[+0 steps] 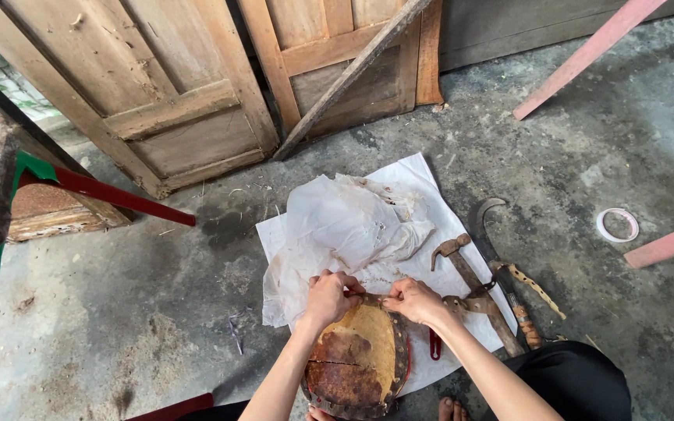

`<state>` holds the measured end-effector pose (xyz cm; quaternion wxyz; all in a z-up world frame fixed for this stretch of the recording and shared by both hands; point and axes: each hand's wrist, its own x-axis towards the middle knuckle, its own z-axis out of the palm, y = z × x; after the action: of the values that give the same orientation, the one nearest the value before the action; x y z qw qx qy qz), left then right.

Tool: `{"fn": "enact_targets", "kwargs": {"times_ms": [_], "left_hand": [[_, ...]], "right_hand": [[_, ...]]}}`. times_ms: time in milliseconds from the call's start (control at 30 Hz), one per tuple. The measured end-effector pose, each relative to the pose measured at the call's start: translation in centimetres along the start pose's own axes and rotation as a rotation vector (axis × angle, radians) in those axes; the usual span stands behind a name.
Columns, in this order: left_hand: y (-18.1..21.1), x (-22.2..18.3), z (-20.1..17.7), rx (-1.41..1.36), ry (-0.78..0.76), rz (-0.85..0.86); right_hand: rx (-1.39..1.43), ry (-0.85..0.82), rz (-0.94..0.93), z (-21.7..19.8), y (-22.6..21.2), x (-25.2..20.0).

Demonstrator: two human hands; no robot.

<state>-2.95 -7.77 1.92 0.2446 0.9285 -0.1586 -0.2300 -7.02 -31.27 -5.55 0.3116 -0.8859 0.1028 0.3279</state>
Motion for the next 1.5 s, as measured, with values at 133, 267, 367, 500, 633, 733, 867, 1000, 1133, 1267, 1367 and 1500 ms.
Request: {"fn": "enact_targets", "kwargs": {"times_ms": [133, 267, 367, 500, 633, 733, 867, 1000, 1133, 1267, 1367, 1500], "left_hand": [[-0.1, 0.1, 0.3, -0.001, -0.001, 0.004], [0.0, 0.0, 0.2, 0.021, -0.005, 0.007], [0.7, -0.1, -0.6, 0.028, -0.023, 0.008], [0.0, 0.8, 0.4, 0.029, -0.048, 0.030], [-2.0, 2.8, 2.3, -0.045, -0.133, 0.059], [-2.8, 4.1, 3.0, -0.029, -0.185, 0.066], [-1.9, 4.5, 2.6, 0.016, -0.198, 0.082], [-0.5, 3.7, 1.2, -0.044, -0.238, 0.103], [-0.3, 2.8, 0.8, -0.182, -0.206, 0.111], [-0.1, 1.8, 1.0, -0.253, -0.177, 0.088], [-0.1, 1.7, 1.3, -0.293, -0.158, 0.077], [0.3, 1.6, 1.5, -0.316, -0.117, 0.054]], "right_hand": [[-0.019, -0.052, -0.004, -1.3, -1.7, -1.6], [-0.021, -0.071, -0.019, -2.0, -2.5, -2.0], [-0.024, -0.081, -0.011, -1.4, -1.8, -0.6], [-0.074, -0.093, -0.007, -2.8, -3.5, -2.0], [-0.172, -0.110, -0.012, -3.4, -4.7, -2.6], [-0.207, -0.117, -0.007, -2.7, -4.0, -1.3], [-0.266, -0.121, -0.007, -2.1, -3.3, -0.2], [-0.334, -0.134, 0.039, -2.2, -3.5, 0.1], [-0.346, -0.174, 0.046, -2.5, -4.0, -0.7], [-0.369, -0.158, 0.051, -2.6, -4.4, -0.7], [-0.334, -0.152, 0.025, -4.1, -5.9, -2.5], [-0.328, -0.137, 0.020, -4.2, -5.9, -2.7]]}}
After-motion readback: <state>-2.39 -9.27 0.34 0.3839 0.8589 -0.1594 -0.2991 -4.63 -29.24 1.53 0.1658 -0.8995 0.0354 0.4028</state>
